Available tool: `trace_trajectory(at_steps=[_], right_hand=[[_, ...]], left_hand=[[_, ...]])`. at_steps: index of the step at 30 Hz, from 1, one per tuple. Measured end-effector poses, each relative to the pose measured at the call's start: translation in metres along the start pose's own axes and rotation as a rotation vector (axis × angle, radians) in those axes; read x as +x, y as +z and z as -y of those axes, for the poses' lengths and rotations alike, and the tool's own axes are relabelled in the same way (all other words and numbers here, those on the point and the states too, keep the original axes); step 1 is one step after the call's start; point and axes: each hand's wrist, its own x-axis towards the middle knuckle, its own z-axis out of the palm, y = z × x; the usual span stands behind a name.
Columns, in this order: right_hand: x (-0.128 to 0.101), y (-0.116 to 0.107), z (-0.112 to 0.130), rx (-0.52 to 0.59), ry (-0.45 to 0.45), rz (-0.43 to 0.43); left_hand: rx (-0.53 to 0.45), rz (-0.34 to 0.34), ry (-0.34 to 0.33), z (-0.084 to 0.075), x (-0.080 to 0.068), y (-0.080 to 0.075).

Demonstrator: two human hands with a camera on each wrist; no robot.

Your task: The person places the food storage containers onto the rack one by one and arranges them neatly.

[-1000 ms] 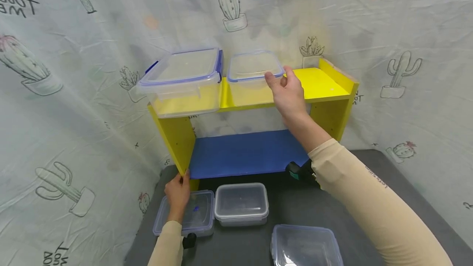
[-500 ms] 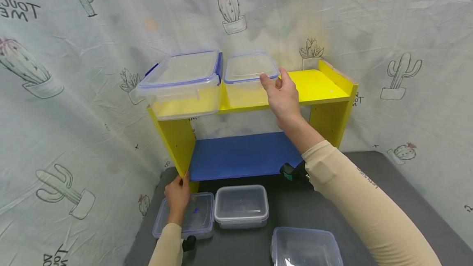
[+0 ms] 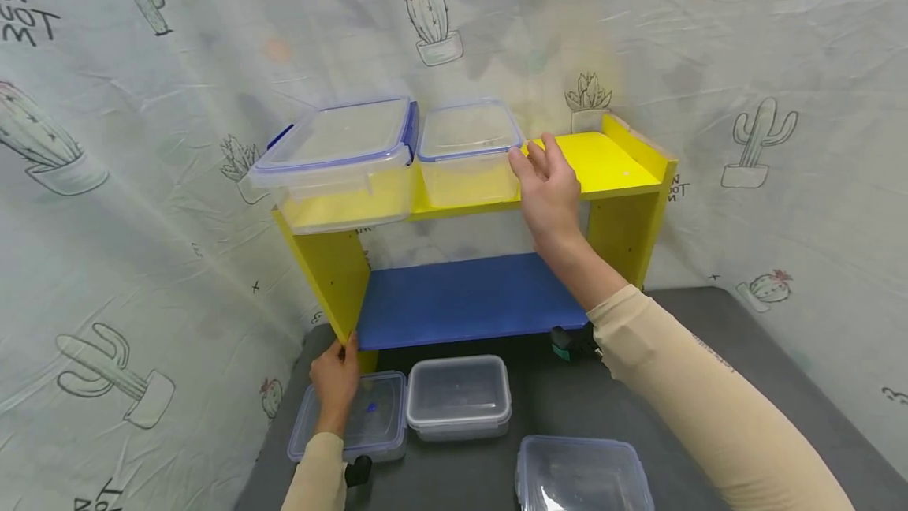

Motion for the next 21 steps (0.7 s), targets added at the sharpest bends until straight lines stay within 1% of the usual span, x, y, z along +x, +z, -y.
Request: trace_trajectory(at_steps=[3,5,7,10,13,15,19,21], right_hand=[[-0.006,-0.010,-0.008,0.049,-0.200,-0.081],[-0.009,-0.018,-0.013,0.055,-0.323,-0.128],[-0.011,-0.024,-0.017,0.026,-0.412,-0.159],[-0.013,-0.032,-0.024,-0.064,-0.509,-0.177],[-0.015,-0.037,-0.033,-0.149,-0.574,-0.162],[-0.018,-0.041,-0.040,-0.179,-0.599,-0.153],[-0.025,-0.047,-0.056,-0.223,-0.604,-0.172],[-0.029,-0.049,-0.062,-0.229,-0.590,-0.187]], left_hand=[[0.003,0.007,-0.002,0.001,0.000,0.000],[0.005,0.014,-0.008,0.001,0.000,0.001],[0.006,0.017,-0.015,0.001,0.001,0.000],[0.005,0.010,-0.025,0.001,0.003,-0.001],[-0.001,0.000,-0.020,0.001,0.004,-0.003],[-0.004,-0.006,-0.012,0.001,0.004,-0.003],[-0.001,-0.011,0.001,0.001,0.002,-0.002],[0.004,-0.012,0.006,0.002,0.001,-0.002]])
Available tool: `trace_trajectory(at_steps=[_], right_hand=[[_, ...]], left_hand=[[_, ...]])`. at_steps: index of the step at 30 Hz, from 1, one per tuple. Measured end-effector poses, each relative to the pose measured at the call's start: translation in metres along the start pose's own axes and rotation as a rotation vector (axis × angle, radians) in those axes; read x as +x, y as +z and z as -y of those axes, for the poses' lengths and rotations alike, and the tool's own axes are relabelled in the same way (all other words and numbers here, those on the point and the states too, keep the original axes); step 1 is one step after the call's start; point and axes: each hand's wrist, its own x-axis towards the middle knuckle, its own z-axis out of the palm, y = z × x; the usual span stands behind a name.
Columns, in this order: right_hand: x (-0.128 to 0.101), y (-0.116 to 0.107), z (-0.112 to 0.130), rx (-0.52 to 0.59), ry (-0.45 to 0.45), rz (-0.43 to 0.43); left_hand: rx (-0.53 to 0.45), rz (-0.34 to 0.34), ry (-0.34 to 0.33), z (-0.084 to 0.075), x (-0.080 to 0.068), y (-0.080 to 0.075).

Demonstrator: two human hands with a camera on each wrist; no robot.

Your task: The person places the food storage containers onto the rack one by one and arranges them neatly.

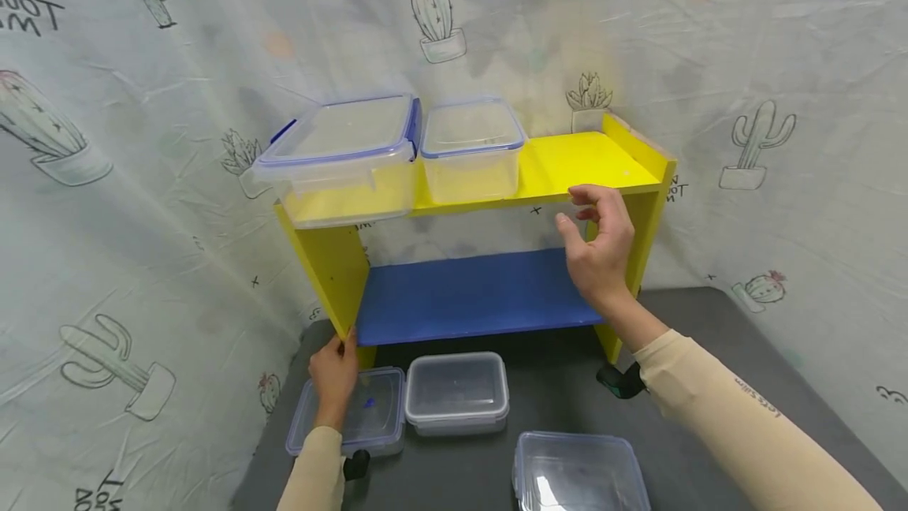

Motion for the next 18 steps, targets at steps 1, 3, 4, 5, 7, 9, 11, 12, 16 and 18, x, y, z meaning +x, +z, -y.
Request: trace_trajectory(at_steps=[1,3,4,5,7,9,11,12,16,18], right_hand=[[-0.003,-0.001,0.000,-0.002,0.013,-0.003],[-0.008,-0.005,0.005,0.000,0.043,-0.001],[-0.010,-0.007,0.007,0.001,0.066,0.000],[-0.012,-0.010,0.010,0.004,0.093,0.001],[-0.017,-0.015,0.009,0.011,0.160,0.003],[-0.023,-0.020,-0.001,0.004,0.224,0.001],[-0.031,-0.023,-0.018,-0.012,0.275,-0.004],[-0.036,-0.025,-0.026,-0.019,0.299,-0.005],[-0.053,-0.033,-0.048,-0.069,0.364,-0.002],[-0.060,-0.037,-0.054,-0.089,0.391,-0.003]], left_hand=[[-0.002,0.000,0.002,0.000,0.000,0.000],[-0.008,0.000,0.003,-0.001,0.000,0.001],[-0.013,0.000,0.002,-0.001,0.000,0.001],[-0.013,0.000,0.000,-0.001,0.000,0.001],[-0.017,0.006,-0.009,-0.001,0.000,0.001],[-0.007,0.013,-0.018,-0.001,0.001,0.001],[-0.002,0.018,-0.025,0.000,0.001,0.001],[0.003,0.018,-0.027,0.000,0.001,0.001],[0.004,0.021,-0.026,-0.001,0.000,0.000],[0.001,0.026,-0.024,-0.001,-0.001,-0.001]])
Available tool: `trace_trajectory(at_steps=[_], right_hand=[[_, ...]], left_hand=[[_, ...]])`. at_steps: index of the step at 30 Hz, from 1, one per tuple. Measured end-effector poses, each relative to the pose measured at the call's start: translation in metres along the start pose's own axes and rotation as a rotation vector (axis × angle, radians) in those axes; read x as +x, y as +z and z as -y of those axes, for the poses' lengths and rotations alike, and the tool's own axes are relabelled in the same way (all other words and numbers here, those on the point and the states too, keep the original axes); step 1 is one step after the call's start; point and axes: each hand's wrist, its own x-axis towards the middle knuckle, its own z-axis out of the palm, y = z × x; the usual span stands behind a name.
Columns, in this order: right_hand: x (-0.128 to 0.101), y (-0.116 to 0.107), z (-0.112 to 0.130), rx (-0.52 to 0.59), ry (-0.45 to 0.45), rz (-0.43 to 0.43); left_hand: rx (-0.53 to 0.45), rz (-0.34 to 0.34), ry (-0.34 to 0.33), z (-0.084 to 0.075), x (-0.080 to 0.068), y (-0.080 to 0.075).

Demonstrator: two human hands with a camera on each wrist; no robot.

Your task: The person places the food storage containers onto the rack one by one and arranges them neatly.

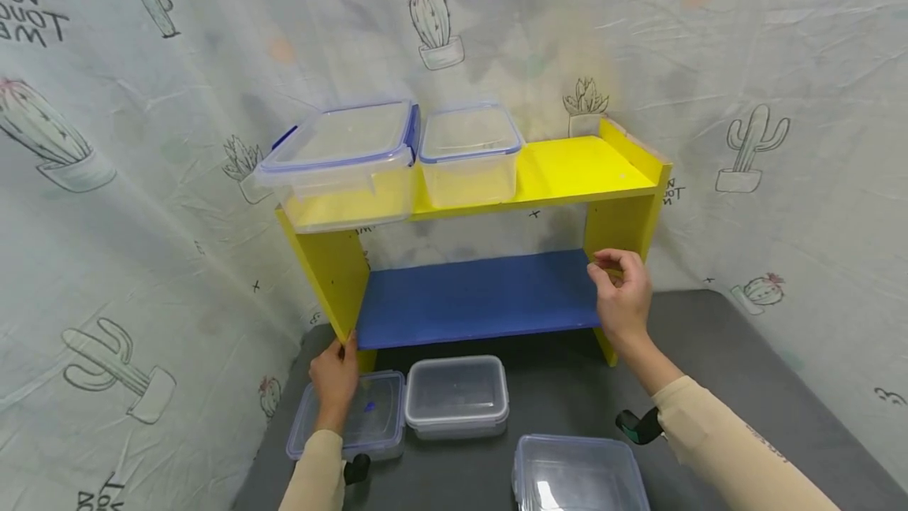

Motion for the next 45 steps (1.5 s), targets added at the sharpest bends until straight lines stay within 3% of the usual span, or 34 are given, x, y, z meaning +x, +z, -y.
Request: trace_trajectory(at_steps=[17,29,35,45], right_hand=[[-0.032,-0.013,-0.046,-0.085,0.114,0.074],[-0.055,-0.022,-0.055,-0.110,0.238,0.267],[-0.065,-0.026,-0.083,-0.108,0.224,0.306],[-0.075,-0.040,-0.093,-0.139,0.202,0.363]], left_hand=[[-0.022,-0.003,-0.004,0.000,0.000,0.002],[-0.017,0.018,0.000,0.002,0.000,0.001],[-0.019,0.015,0.000,0.003,-0.001,0.001],[-0.010,0.030,-0.019,0.004,0.000,0.002]])
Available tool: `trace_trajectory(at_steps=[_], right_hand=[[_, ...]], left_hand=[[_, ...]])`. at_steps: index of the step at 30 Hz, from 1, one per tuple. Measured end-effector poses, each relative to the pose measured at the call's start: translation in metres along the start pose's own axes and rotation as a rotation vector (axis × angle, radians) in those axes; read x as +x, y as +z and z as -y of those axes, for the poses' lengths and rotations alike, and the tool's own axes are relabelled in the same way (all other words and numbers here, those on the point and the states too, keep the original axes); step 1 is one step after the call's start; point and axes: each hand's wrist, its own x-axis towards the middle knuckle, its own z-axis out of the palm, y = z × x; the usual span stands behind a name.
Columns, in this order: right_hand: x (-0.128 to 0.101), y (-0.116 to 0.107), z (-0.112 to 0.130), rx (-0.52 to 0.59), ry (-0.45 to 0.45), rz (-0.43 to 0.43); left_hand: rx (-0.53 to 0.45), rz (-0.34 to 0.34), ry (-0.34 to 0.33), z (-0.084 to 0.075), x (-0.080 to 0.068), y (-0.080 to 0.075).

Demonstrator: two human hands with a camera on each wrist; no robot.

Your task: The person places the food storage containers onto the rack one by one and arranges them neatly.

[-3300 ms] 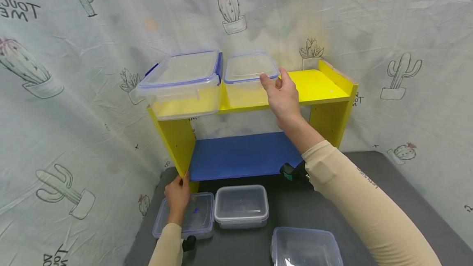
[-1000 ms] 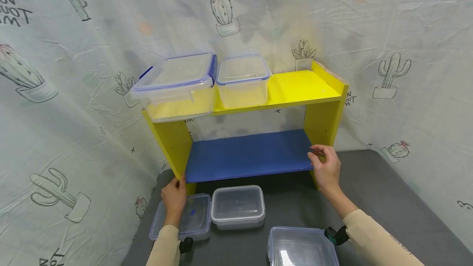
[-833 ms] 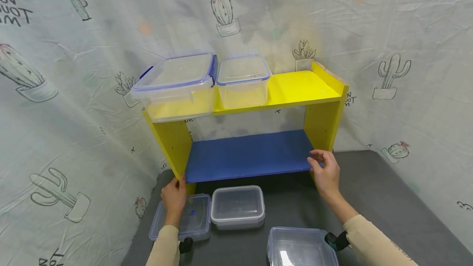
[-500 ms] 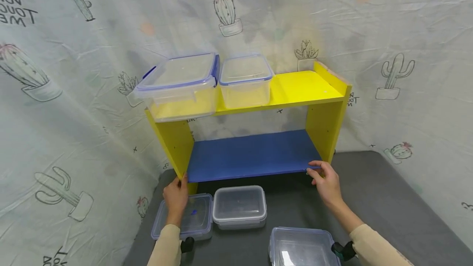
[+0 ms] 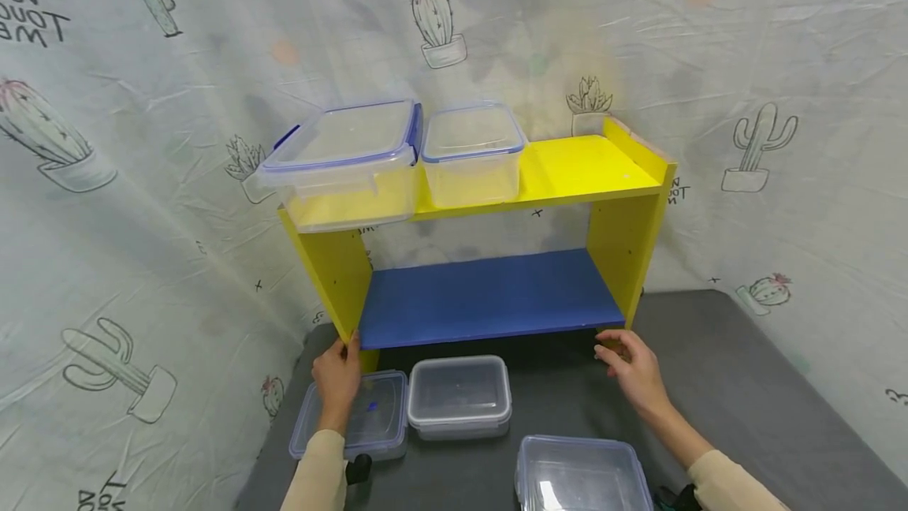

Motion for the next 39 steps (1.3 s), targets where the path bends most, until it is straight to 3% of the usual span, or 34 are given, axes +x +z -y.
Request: trace_trajectory(at_steps=[9,14,20,26,33,36,39], right_hand=[[-0.023,-0.003,0.003,0.029,-0.051,0.181],[-0.033,0.002,-0.019,0.018,-0.086,0.262],[-0.038,0.003,-0.038,0.116,-0.058,0.385],[-0.037,-0.005,-0.047,0.226,0.018,0.683],[-0.033,-0.014,-0.063,0.344,-0.014,1.081],[-0.034,-0.017,-0.069,0.348,0.007,1.170],[-0.035,-0.018,-0.072,0.360,0.046,1.197]], left_hand=[[-0.003,-0.001,-0.007,-0.002,0.000,-0.001],[0.002,-0.012,-0.010,-0.003,-0.001,-0.001],[-0.001,-0.006,-0.002,-0.006,0.000,-0.002],[0.002,-0.005,-0.012,-0.004,0.000,-0.001],[0.013,-0.020,-0.009,-0.002,0.001,0.001],[0.008,-0.022,0.003,-0.003,0.001,0.001],[0.001,-0.022,0.008,-0.003,0.000,0.001]])
